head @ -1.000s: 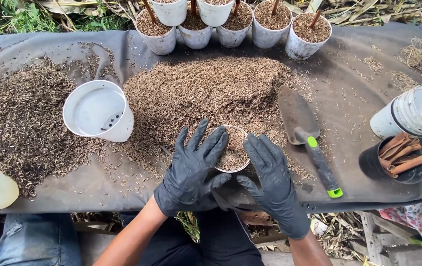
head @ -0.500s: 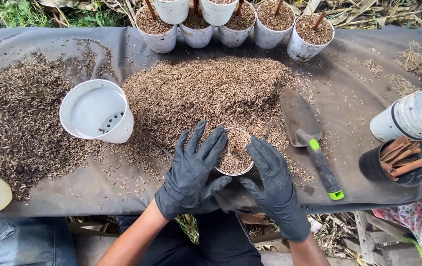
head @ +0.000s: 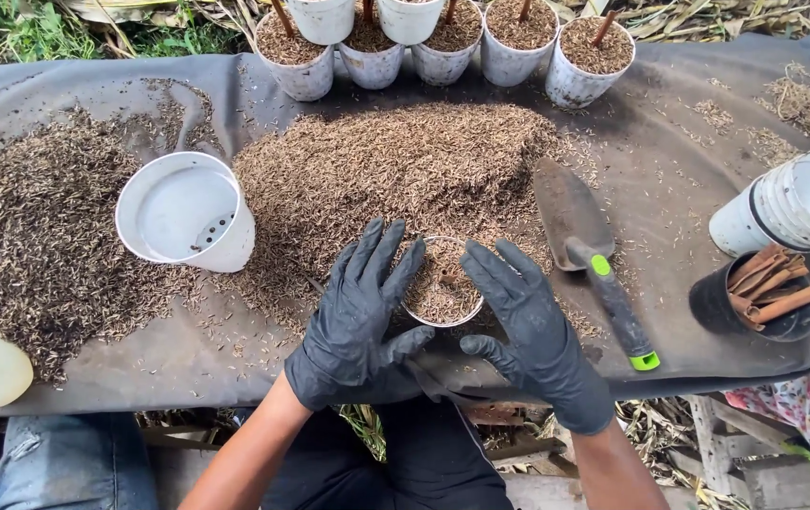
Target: Filling small plastic pots with soil using a hand trowel and planting plant cuttings into the soil.
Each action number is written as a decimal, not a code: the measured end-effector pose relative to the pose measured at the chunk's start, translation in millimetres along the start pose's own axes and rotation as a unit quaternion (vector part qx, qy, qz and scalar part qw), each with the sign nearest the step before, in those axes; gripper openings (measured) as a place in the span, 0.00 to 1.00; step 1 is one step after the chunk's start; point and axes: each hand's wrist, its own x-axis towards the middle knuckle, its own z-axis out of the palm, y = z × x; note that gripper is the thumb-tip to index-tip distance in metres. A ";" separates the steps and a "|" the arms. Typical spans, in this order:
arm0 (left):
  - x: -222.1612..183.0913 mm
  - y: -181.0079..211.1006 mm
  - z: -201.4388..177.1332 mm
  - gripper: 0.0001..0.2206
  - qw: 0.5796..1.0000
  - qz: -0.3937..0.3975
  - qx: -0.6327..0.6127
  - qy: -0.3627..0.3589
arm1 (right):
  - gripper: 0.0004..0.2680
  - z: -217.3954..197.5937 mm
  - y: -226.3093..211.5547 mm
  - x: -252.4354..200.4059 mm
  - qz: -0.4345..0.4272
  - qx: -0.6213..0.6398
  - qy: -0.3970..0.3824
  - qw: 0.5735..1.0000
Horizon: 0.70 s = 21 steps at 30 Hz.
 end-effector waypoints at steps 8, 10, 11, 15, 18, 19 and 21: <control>10.5 -5.1 2.6 0.48 0.999 0.029 0.006 -0.026 | 0.33 5.8 13.1 5.0 0.008 -0.030 -0.045 0.999; 11.2 -5.8 3.8 0.48 0.999 0.028 0.003 -0.029 | 0.34 11.3 16.4 4.3 0.008 -0.035 -0.060 0.998; 12.1 -5.2 3.3 0.48 0.999 0.032 0.012 -0.030 | 0.34 14.4 18.1 3.8 0.008 -0.041 -0.073 0.996; 13.7 -4.1 -2.4 0.47 0.999 0.040 0.006 -0.037 | 0.34 29.3 25.9 1.4 0.006 -0.061 -0.114 0.992; 13.1 -4.3 -5.4 0.48 0.998 0.028 -0.015 -0.050 | 0.34 10.9 14.5 8.0 0.005 -0.043 -0.120 0.992; 13.4 -5.0 -4.9 0.48 0.998 0.028 -0.016 -0.049 | 0.34 9.6 14.5 8.9 0.005 -0.043 -0.121 0.992; 13.5 -6.5 -3.9 0.48 0.998 0.027 -0.030 -0.042 | 0.34 7.4 14.4 11.0 0.003 -0.017 -0.127 0.992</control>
